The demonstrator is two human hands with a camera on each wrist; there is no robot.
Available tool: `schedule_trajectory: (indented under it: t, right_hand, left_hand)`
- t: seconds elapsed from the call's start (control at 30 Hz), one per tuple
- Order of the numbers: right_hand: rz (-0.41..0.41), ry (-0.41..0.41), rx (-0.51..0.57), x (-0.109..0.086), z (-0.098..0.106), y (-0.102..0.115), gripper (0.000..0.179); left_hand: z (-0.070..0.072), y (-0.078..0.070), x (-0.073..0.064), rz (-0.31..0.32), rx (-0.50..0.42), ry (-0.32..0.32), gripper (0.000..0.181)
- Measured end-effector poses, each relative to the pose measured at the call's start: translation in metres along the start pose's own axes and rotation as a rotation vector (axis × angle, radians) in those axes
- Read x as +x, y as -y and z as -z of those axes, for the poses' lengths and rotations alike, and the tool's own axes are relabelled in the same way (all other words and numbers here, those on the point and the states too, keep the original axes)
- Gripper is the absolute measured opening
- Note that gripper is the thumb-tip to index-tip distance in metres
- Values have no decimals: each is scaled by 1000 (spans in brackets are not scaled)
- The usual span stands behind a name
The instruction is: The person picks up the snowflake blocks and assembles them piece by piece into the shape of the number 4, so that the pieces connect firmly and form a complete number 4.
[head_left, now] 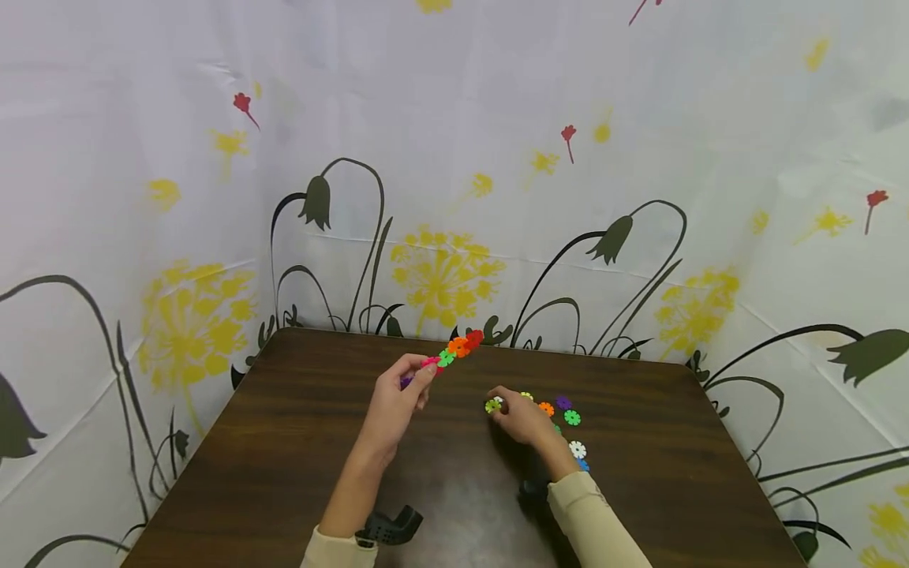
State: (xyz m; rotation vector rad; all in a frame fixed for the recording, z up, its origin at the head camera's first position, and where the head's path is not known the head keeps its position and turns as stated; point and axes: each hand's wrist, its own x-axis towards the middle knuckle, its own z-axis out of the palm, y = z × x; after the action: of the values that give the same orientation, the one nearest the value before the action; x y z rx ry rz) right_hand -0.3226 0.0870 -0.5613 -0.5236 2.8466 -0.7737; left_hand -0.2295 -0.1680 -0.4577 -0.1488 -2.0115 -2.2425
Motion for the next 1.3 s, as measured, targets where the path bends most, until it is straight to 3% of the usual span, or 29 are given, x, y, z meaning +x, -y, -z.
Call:
schedule_trajectory:
  t: [0.1,0.3,0.47,0.67,0.77,1.0,1.17,1.3]
  right_hand:
    - [-6,3,1,2,-4,-2,29]
    - [-20,9,109,12,-7,-4,18]
    - [-37,68,242,12,-1,-16,22]
    - [19,138,345,2,8,-22,29]
    - [33,119,399,-4,17,-19,27]
    - [119,-91,567,-26,49,9,25]
    - [260,-209,675,-48,81,35,21]
    - [385,-267,672,-61,106,59,15]
  left_hand:
    - [3,-2,-1,28,-97,4,22]
    - [10,-6,-5,-17,-322,67,13]
    - [8,-6,-4,-16,-393,81,11]
    - [8,-8,-3,-10,-303,20,10]
    - [9,-8,-4,-24,-229,10,9]
    - [10,-8,-8,-77,-125,26,14]
    - [10,-4,-7,-88,-64,27,15]
    - [11,1,-4,-111,-17,15,15]
